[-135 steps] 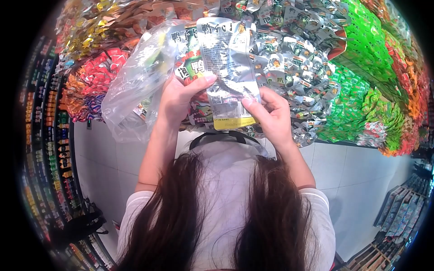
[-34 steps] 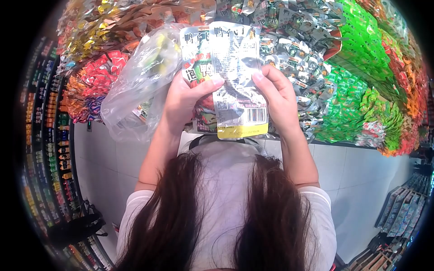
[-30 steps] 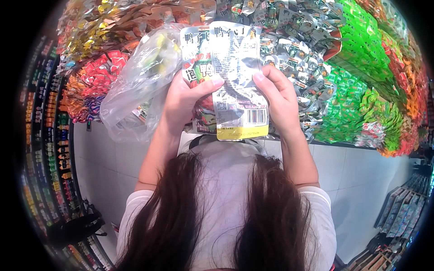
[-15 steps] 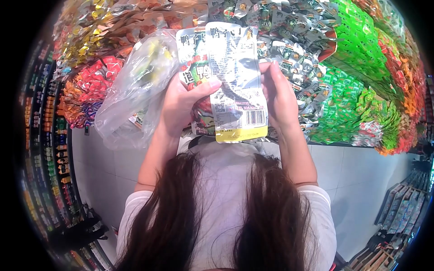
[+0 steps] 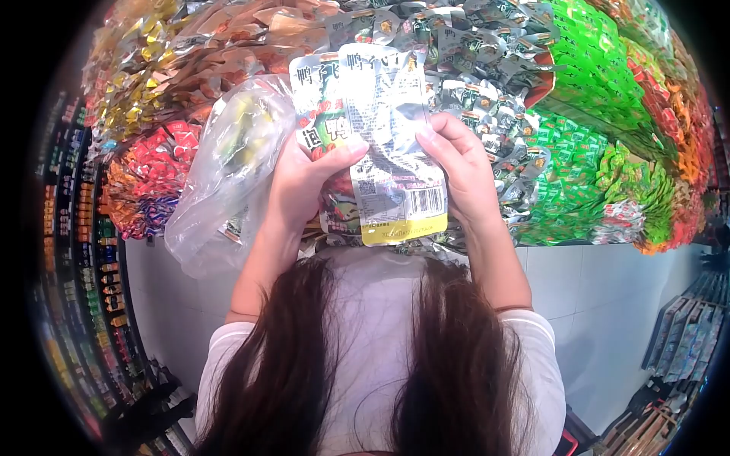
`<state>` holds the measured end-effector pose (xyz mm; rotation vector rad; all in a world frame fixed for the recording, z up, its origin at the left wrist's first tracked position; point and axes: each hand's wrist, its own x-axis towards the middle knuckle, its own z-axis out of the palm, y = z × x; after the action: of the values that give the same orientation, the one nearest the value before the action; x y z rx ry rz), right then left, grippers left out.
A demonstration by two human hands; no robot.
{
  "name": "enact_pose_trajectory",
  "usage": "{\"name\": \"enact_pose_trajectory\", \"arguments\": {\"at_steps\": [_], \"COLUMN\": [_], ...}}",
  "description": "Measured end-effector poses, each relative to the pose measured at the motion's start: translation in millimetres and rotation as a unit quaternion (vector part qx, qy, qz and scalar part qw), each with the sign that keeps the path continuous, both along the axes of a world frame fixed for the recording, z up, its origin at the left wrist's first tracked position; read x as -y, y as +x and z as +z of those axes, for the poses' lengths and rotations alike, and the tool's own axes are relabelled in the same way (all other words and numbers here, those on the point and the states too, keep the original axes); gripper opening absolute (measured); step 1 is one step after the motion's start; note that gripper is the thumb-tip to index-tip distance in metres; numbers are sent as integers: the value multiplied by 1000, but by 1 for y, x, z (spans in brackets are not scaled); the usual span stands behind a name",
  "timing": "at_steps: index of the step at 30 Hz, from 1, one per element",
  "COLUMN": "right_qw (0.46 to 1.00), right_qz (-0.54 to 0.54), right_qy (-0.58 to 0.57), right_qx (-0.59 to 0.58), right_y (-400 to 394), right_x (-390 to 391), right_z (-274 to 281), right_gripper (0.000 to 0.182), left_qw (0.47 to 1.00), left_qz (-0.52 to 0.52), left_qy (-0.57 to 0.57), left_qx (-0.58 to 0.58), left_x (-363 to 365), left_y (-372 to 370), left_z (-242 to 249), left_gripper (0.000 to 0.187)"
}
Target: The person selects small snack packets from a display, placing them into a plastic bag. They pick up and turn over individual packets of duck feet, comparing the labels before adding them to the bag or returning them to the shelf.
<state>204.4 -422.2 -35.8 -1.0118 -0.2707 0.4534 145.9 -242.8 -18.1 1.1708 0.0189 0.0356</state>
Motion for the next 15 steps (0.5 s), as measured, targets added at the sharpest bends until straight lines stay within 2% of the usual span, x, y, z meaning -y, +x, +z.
{"name": "enact_pose_trajectory", "arguments": {"at_steps": [5, 7, 8, 9, 10, 11, 13, 15], "right_qw": [999, 987, 961, 944, 873, 771, 694, 645], "right_qz": [-5, -110, -176, -210, -250, -283, -292, -246], "right_qy": [4, -74, -114, -158, -232, -298, -355, -397], "right_qx": [32, 88, 180, 202, 350, 486, 554, 605], "right_y": [1, -4, -8, -13, -15, -17, -26, -33], "right_x": [5, 8, 7, 10, 10, 10, 2, -4], "right_z": [2, 7, 12, 18, 25, 31, 37, 42], "right_gripper": [6, 9, 11, 10, 9, 9, 12, 13], "left_qw": [999, 999, 999, 999, 999, 999, 1000, 998], "left_qz": [5, 32, 29, 32, 37, 42, 18, 9], "left_qy": [42, 21, 13, 16, -7, -30, -2, -60], "left_qx": [-12, -33, -33, -29, -13, 4, 20, 8], "left_x": [0, 2, 2, 4, 7, 8, 7, 15], "left_y": [0, -2, -2, -2, -2, -2, -1, -5], "left_z": [-1, 2, -1, -1, -1, -1, -9, -10], "left_gripper": [31, 32, 34, 34, 34, 35, 37, 40]}}
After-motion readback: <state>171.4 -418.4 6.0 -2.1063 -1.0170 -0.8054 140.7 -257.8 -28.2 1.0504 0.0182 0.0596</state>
